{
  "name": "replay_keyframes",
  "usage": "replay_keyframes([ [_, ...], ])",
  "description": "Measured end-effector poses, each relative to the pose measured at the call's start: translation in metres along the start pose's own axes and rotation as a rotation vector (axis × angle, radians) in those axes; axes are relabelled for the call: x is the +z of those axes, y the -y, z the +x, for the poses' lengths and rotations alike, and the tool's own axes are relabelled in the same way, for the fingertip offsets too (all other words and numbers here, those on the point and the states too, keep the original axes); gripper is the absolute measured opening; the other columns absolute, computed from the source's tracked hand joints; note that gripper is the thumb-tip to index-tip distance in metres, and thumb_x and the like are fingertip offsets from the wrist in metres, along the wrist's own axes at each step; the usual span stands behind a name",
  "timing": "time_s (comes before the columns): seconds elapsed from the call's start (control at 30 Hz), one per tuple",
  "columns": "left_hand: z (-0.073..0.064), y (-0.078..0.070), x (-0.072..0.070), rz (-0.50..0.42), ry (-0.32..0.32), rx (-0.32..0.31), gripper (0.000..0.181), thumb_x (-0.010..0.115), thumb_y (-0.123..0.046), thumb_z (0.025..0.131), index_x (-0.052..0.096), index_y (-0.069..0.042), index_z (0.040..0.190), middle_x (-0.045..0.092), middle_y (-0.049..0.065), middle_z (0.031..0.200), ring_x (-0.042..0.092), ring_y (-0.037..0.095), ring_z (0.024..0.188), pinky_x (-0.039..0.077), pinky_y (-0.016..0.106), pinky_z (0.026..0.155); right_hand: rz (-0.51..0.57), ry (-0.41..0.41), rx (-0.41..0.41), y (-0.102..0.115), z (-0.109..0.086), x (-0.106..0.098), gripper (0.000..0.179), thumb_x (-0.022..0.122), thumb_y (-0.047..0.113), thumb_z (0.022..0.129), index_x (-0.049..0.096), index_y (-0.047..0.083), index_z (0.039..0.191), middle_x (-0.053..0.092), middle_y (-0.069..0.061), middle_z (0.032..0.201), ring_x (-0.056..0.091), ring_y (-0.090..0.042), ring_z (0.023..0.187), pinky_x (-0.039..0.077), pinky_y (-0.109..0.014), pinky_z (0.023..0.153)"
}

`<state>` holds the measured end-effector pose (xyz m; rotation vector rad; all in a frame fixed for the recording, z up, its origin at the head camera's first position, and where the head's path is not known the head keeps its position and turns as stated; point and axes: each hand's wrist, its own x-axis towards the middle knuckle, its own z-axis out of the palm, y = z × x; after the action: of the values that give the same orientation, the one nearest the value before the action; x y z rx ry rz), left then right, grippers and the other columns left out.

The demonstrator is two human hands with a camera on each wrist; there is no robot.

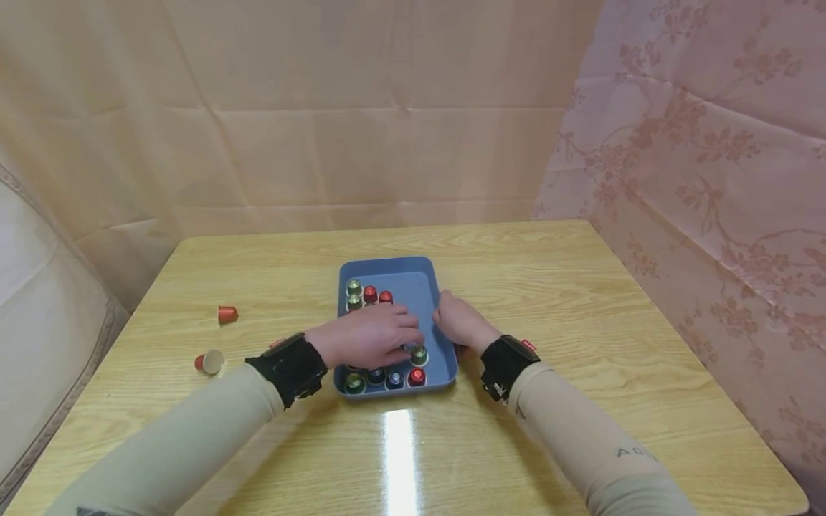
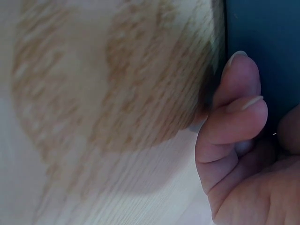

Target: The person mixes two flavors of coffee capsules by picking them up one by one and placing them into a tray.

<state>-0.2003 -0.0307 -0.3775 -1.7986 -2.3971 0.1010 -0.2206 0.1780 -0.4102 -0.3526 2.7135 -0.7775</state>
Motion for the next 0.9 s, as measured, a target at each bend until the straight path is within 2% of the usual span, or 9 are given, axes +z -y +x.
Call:
replay_keyframes([
  [0.23,-0.006,0.005,0.000,-0.055,0.011,-0.040,0.021,0.061,-0.028,0.094,0.065,-0.018,0.112,0.057,-0.004,0.097,0.048,0.015,0.086,0.046,0.033,0.079,-0.013,-0.012,0.001,0.000,0.001,0.001,0.019,0.035,0.009,0.100,0.038,-0.007,0.110,0.053,-0.018,0.072,0.050,-0.021,0.034,0.044,-0.034,0.031],
  [0.4,-0.016,0.011,-0.003,-0.083,0.023,-0.097,0.020,0.060,-0.027,0.094,0.065,-0.018,0.112,0.058,-0.003,0.098,0.047,0.017,0.088,0.046,0.034,0.079,-0.014,-0.007,0.018,-0.001,0.001,0.002,0.021,0.035,0.010,0.101,0.038,-0.007,0.112,0.053,-0.018,0.073,0.051,-0.022,0.035,0.045,-0.035,0.031],
  [0.67,-0.044,0.023,-0.008,-0.065,0.034,-0.215,0.025,0.063,-0.029,0.092,0.065,-0.016,0.114,0.063,-0.002,0.105,0.050,0.019,0.094,0.048,0.037,0.084,-0.017,-0.030,0.004,0.001,0.000,0.002,0.019,0.035,0.008,0.099,0.039,-0.008,0.109,0.054,-0.019,0.072,0.052,-0.022,0.035,0.046,-0.036,0.032],
  [0.9,-0.072,0.036,-0.012,-0.080,0.055,-0.316,0.024,0.062,-0.026,0.092,0.066,-0.014,0.111,0.060,0.001,0.105,0.051,0.020,0.094,0.049,0.040,0.085,-0.021,-0.026,0.016,0.000,0.001,0.001,0.023,0.036,0.010,0.099,0.039,-0.008,0.113,0.054,-0.019,0.077,0.052,-0.022,0.037,0.046,-0.035,0.032],
])
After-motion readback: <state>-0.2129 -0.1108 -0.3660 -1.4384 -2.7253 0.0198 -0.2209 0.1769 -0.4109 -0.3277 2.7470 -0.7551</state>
